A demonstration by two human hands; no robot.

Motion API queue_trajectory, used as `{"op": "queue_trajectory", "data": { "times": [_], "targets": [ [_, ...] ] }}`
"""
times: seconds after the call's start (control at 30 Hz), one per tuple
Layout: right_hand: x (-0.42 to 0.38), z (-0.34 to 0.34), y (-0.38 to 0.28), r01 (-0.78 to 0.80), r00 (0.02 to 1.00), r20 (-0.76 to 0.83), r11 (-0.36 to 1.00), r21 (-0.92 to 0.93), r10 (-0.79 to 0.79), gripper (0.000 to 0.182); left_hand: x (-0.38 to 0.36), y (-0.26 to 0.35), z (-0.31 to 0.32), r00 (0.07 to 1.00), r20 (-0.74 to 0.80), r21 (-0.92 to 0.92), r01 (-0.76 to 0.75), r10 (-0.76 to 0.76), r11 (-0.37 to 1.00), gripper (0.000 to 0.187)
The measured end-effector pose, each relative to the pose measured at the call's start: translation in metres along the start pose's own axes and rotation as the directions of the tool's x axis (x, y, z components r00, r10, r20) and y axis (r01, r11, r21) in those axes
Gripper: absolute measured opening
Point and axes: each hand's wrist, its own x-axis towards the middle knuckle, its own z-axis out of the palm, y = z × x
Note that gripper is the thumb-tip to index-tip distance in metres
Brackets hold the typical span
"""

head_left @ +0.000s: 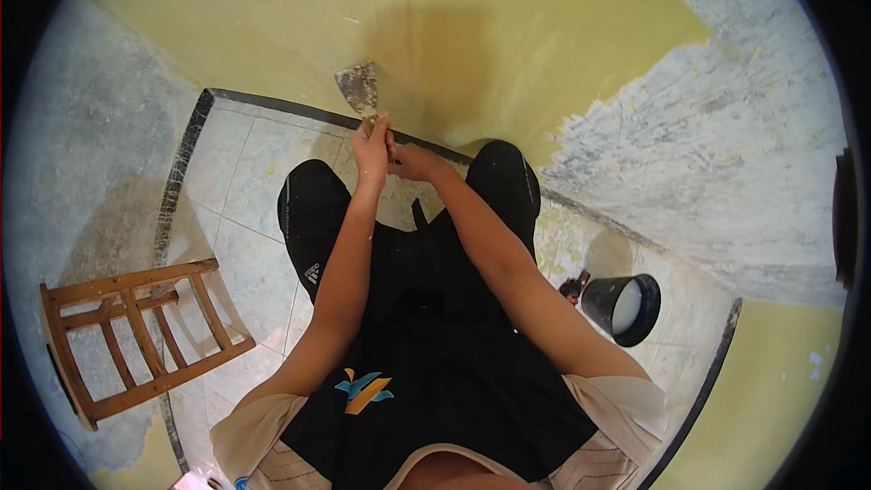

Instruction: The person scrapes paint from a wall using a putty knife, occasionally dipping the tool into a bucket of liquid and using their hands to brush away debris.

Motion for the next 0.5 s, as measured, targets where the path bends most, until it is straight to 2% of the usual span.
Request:
{"op": "queue_trajectory", "data": {
  "times": [0.03,0.07,0.13,0.17,0.23,0.27,0.3,0.33,0.37,0.4,0.43,0.47,0.5],
  "targets": [
    [0.003,0.001,0.002,0.065,0.997,-0.043,0.99,-0.123,-0.071,0.033,0.0,0.0,-0.001,1.0,-0.008,-0.006,0.019,-0.019,1.0,0.03],
    [0.004,0.002,0.005,0.048,0.997,-0.052,0.992,-0.117,-0.054,0.033,0.001,-0.001,-0.001,0.999,0.007,-0.001,0.032,-0.032,0.999,0.03],
    [0.007,0.002,0.006,0.059,0.982,-0.173,0.995,-0.074,-0.071,0.03,0.007,-0.006,-0.003,0.998,-0.032,-0.015,0.046,-0.046,0.999,0.029],
    [0.01,0.003,0.007,0.042,0.982,-0.181,0.997,-0.067,-0.053,0.03,0.01,-0.011,-0.004,1.0,-0.02,-0.034,0.01,-0.011,0.999,0.029],
    [0.016,0.006,0.013,0.208,0.946,-0.306,0.927,0.311,-0.11,0.037,0.006,-0.004,-0.002,0.999,-0.028,-0.05,0.039,-0.041,0.998,0.031],
    [0.018,0.008,0.013,0.191,0.946,-0.312,0.927,0.322,-0.087,0.037,0.003,0.0,-0.001,0.997,-0.047,-0.067,0.055,-0.058,0.996,0.032],
    [0.018,0.002,0.004,0.138,0.935,-0.35,0.854,0.502,0.054,0.04,0.002,0.0,0.003,0.993,-0.098,-0.083,0.051,-0.059,0.995,0.035],
    [0.015,-0.005,-0.003,0.1,0.911,-0.36,0.741,0.664,0.2,0.043,0.003,-0.002,0.001,0.994,-0.08,-0.075,0.073,-0.079,0.994,0.035],
    [0.012,-0.014,-0.007,0.089,0.903,-0.367,0.735,0.672,0.226,0.043,0.007,-0.003,-0.004,0.988,-0.069,-0.141,0.127,-0.138,0.982,0.037],
    [0.009,-0.025,-0.009,0.039,0.914,-0.258,0.565,0.824,0.313,0.042,0.01,-0.004,-0.006,0.979,-0.057,-0.207,0.178,-0.194,0.962,0.038],
    [0.007,-0.031,-0.011,-0.01,0.919,-0.136,0.364,0.931,0.37,0.041,0.009,-0.006,-0.006,0.976,-0.071,-0.179,0.188,-0.204,0.966,0.043],
    [0.004,-0.034,-0.015,-0.008,0.911,-0.139,0.355,0.935,0.387,0.041,0.008,-0.008,-0.006,0.975,-0.058,-0.17,0.204,-0.217,0.964,0.043],
    [0.004,-0.037,-0.017,-0.045,0.922,-0.076,0.301,0.953,0.38,0.043,0.009,-0.011,-0.007,0.97,-0.07,-0.153,0.22,-0.233,0.963,0.046]
  ]
}}
